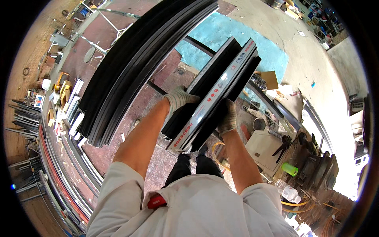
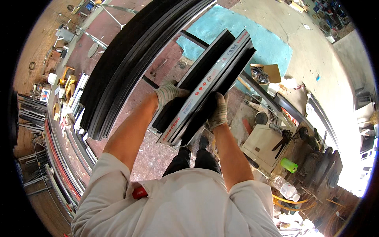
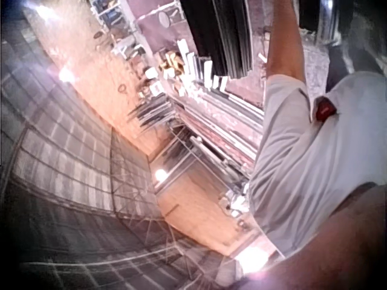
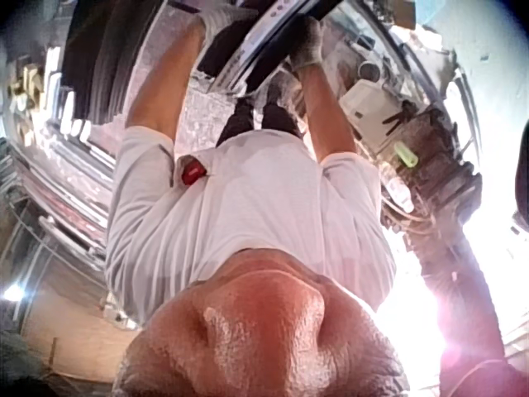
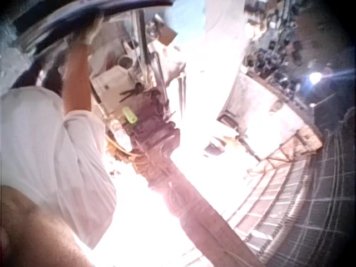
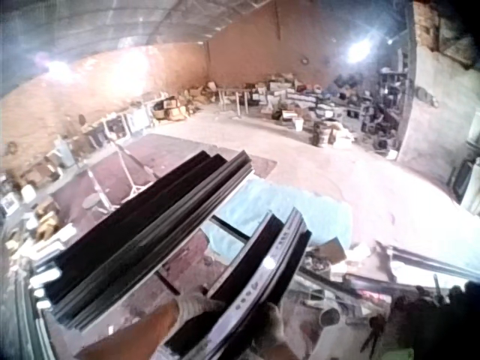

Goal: The person repeatedly picks up long black metal profiles from a workbench, carries them to a nearby stack, and places them on top. The person continues this cycle, handling one profile at a time and building a neat pile on the floor.

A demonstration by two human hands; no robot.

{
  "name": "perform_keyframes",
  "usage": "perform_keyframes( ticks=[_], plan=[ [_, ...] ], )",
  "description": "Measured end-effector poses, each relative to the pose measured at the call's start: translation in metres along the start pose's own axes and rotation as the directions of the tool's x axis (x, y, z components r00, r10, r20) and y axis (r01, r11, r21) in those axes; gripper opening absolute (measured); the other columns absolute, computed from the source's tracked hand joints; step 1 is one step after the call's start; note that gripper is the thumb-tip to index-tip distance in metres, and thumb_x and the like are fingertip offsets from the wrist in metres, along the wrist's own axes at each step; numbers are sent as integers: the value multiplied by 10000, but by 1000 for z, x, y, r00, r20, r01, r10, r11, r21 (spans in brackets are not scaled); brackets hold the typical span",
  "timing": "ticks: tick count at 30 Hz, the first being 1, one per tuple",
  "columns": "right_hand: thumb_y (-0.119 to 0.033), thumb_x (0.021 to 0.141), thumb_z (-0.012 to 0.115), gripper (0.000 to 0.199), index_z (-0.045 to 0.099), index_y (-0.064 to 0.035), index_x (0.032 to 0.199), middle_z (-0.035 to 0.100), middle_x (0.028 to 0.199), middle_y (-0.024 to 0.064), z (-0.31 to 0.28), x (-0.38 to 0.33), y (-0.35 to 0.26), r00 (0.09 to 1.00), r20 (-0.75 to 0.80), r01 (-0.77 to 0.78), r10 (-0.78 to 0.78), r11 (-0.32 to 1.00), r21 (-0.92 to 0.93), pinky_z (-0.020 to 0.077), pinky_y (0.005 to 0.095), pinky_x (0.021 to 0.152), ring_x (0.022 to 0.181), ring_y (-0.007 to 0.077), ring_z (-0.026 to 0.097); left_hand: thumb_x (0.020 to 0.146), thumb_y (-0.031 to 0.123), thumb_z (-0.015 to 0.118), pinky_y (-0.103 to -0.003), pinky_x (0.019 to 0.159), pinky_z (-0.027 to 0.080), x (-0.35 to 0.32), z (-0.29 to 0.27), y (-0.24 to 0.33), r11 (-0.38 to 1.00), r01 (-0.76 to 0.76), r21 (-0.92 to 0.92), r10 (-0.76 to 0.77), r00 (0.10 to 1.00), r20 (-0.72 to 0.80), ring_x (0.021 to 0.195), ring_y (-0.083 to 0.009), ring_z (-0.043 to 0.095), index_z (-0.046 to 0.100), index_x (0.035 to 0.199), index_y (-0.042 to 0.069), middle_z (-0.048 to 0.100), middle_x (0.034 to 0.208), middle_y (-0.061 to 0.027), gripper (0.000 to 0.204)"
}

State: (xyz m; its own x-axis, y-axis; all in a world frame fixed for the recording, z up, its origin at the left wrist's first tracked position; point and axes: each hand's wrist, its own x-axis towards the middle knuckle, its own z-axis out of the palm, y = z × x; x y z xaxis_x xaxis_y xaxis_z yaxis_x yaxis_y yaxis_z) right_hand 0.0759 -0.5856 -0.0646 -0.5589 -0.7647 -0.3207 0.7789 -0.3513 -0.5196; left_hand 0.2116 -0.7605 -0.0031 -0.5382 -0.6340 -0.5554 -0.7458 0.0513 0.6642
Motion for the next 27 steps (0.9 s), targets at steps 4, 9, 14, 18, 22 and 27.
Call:
perform_keyframes(
  ticks=[4, 9, 14, 18, 22, 27],
  plan=[
    [-283, 766, 718, 640, 461, -135, 1333, 589, 1171, 51, -16, 1, 3, 997, 68, -35, 34, 999, 16, 511, 403, 910, 1055, 242, 583, 658, 453, 855, -364, 936, 473, -17, 2, -9, 998, -36, -51, 39, 997, 70, 1107, -337, 605, 501, 1272, -146, 619, 1189, -278, 929],
    [-311, 786, 727, 573, 538, -75, 1272, 637, 1121, 79, -22, -27, 10, 990, 39, -139, 139, 990, 11, 501, 419, 932, 1015, 273, 609, 667, 420, 831, -378, 917, 483, -35, 22, -44, 998, -52, 26, 54, 995, -81, 1039, -346, 619, 582, 1192, -108, 638, 1128, -258, 785],
    [-297, 778, 745, 617, 517, -86, 1311, 623, 1142, 87, -6, -43, 6, 980, 151, -128, 129, 992, -16, 501, 432, 929, 1039, 287, 598, 602, 418, 859, -369, 952, 460, -79, 14, -44, 978, -123, -170, 94, 981, -171, 1077, -320, 600, 602, 1175, -72, 633, 1145, -226, 797],
    [-368, 780, 758, 656, 514, -79, 1315, 621, 1168, 89, 39, -57, 2, 924, 307, -208, 226, 974, -91, 485, 430, 955, 1052, 282, 595, 588, 410, 875, -347, 906, 497, -123, -10, -50, 927, -219, -305, 126, 946, -298, 1006, -309, 635, 546, 1222, -82, 638, 1114, -222, 867],
    [-371, 795, 747, 623, 532, -58, 1288, 636, 1151, 95, 83, -64, 5, 887, 393, -156, 243, 958, -240, 516, 411, 916, 1025, 263, 619, 594, 400, 877, -342, 898, 505, -179, -38, -53, 862, -244, -445, 53, 916, -399, 1016, -315, 632, 527, 1225, -88, 631, 1104, -232, 871],
    [-327, 822, 724, 559, 554, -40, 1269, 649, 1153, 107, 155, -82, 40, 774, 547, -165, 318, 936, -311, 549, 402, 863, 993, 267, 646, 617, 397, 875, -342, 890, 506, -261, -74, -81, 773, -353, -528, -12, 823, -568, 1005, -292, 630, 494, 1214, -86, 628, 1078, -212, 857]
  ],
)
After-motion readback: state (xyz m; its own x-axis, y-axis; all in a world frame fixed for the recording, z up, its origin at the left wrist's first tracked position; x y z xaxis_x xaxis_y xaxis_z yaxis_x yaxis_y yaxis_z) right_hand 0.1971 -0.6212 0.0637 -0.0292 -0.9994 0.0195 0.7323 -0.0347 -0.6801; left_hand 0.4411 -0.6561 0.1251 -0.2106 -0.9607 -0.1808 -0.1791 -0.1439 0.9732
